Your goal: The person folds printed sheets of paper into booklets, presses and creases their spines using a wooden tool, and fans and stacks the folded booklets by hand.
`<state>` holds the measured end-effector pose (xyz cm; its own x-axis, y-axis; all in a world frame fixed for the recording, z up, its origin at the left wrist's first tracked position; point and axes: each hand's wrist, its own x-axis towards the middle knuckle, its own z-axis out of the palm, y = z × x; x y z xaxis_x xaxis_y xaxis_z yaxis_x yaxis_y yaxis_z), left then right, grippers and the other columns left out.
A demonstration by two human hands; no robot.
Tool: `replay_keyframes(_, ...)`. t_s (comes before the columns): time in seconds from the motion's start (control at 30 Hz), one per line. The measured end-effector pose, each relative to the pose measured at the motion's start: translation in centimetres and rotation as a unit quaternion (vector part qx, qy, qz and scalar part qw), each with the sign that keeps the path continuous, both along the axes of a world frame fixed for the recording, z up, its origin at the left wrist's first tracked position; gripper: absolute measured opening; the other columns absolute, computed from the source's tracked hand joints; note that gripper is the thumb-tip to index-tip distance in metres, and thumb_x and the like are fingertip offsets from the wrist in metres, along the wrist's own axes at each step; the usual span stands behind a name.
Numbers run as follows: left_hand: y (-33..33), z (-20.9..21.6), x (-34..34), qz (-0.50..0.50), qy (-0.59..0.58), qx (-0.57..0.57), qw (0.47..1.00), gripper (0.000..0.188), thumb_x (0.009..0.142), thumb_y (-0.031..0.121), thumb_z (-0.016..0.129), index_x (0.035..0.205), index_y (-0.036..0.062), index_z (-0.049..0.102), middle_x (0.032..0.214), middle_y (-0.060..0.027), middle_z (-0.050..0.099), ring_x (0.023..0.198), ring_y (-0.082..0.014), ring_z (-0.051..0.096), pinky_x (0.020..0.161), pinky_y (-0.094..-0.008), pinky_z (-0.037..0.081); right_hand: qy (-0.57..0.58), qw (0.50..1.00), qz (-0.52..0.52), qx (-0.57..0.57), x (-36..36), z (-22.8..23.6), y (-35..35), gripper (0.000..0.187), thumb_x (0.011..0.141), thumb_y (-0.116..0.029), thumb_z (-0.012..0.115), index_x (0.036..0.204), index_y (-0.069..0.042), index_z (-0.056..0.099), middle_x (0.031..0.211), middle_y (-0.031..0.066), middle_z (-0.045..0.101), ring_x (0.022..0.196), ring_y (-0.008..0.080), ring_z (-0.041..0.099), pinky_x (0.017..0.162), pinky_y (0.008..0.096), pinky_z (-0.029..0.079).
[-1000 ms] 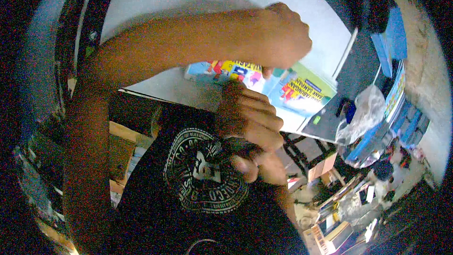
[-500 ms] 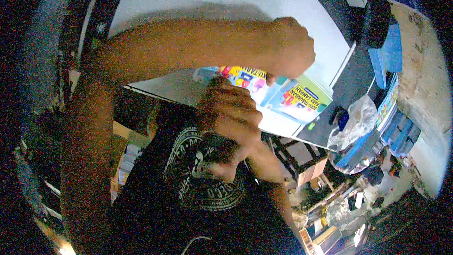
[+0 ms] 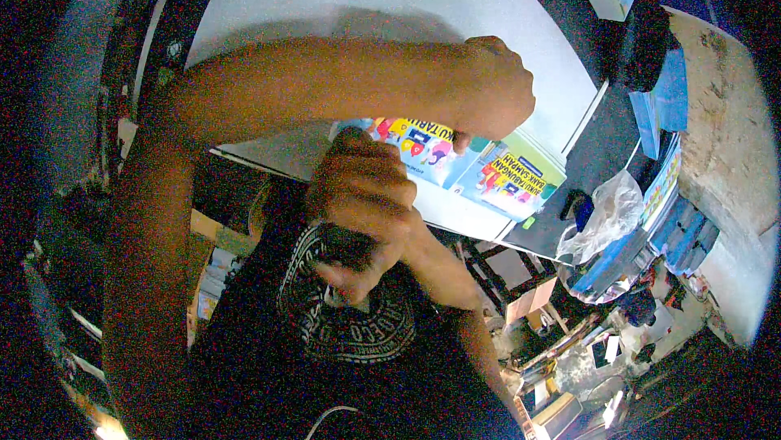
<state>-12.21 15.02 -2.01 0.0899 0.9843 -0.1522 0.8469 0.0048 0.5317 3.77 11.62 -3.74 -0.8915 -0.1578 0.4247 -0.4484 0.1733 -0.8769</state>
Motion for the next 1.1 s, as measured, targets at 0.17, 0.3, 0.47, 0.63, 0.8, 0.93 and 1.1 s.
replay_keyframes(0.17,1.4,-0.3,0.3,0.005,0.042,-0.011,0.999,0.041,0.061,0.030,0.086,0.092,0.0042,0.078,0.091,-0.0168,0.076,0.088,-0.0340,0.074,0.073,-0.0474,0.059,-0.016,0.991,-0.093,-0.093,2.7,1.4,0.0,0.044,0.081,-0.053,0.063,0.091,-0.010,0.068,0.080,0.0050,0.064,0.076,0.0279,0.063,0.069,0.0409,0.050)
replay_keyframes(0.3,0.6,-0.4,0.2,-0.043,0.035,0.003,0.998,0.043,0.060,0.030,0.087,0.092,0.0033,0.078,0.091,-0.0174,0.075,0.088,-0.0344,0.074,0.074,-0.0476,0.059,0.048,0.992,-0.090,-0.080,2.5,-0.8,-0.1,0.031,0.076,-0.042,0.066,0.082,-0.012,0.070,0.079,0.0062,0.068,0.073,0.0261,0.066,0.067,0.0407,0.051)
replay_keyframes(0.47,-0.8,0.3,-1.3,-0.003,-0.049,-0.013,0.999,0.048,0.056,0.031,0.091,0.091,0.0021,0.078,0.092,-0.0187,0.075,0.088,-0.0354,0.074,0.075,-0.0482,0.059,0.009,0.999,-0.006,-0.038,-3.0,0.9,-1.5,0.028,0.067,-0.032,0.064,0.082,-0.009,0.064,0.073,0.0080,0.062,0.068,0.0293,0.061,0.064,0.0398,0.049)
replay_keyframes(0.63,0.3,2.1,-0.4,-0.037,-0.055,0.036,0.997,0.052,0.052,0.032,0.093,0.090,0.0000,0.077,0.091,-0.0195,0.075,0.087,-0.0361,0.074,0.076,-0.0485,0.059,0.027,0.995,-0.092,-0.029,0.6,3.9,0.0,0.048,0.078,-0.063,0.064,0.086,-0.016,0.058,0.084,0.0019,0.059,0.075,0.0161,0.059,0.064,0.0365,0.045)
replay_keyframes(0.8,-0.3,-1.2,-1.0,-0.018,-0.031,-0.044,0.998,0.051,0.053,0.029,0.093,0.091,-0.0005,0.076,0.091,-0.0201,0.075,0.089,-0.0371,0.073,0.077,-0.0487,0.059,-0.075,0.992,-0.048,0.095,-0.9,1.6,1.3,0.037,0.091,-0.044,0.059,0.092,-0.008,0.066,0.090,0.0142,0.063,0.090,0.0293,0.063,0.080,0.0383,0.050)
replay_keyframes(0.93,-0.5,0.5,-1.3,0.012,-0.048,-0.030,0.998,0.057,0.052,0.030,0.094,0.096,-0.0011,0.075,0.094,-0.0202,0.074,0.091,-0.0371,0.073,0.078,-0.0476,0.059,-0.114,0.941,-0.318,-0.035,3.5,3.3,-0.1,0.051,0.081,-0.057,0.065,0.081,-0.006,0.066,0.081,0.0119,0.064,0.073,0.0363,0.061,0.076,0.0534,0.049)
replay_keyframes(1.1,-0.5,1.0,-0.6,-0.023,-0.009,-0.059,0.998,0.056,0.059,0.038,0.093,0.100,0.0034,0.077,0.098,-0.0161,0.075,0.094,-0.0350,0.072,0.079,-0.0490,0.058,0.033,0.952,-0.271,-0.136,7.9,0.7,3.7,0.051,0.084,-0.059,0.061,0.085,-0.009,0.065,0.076,0.0098,0.067,0.063,0.0309,0.063,0.063,0.0429,0.050)
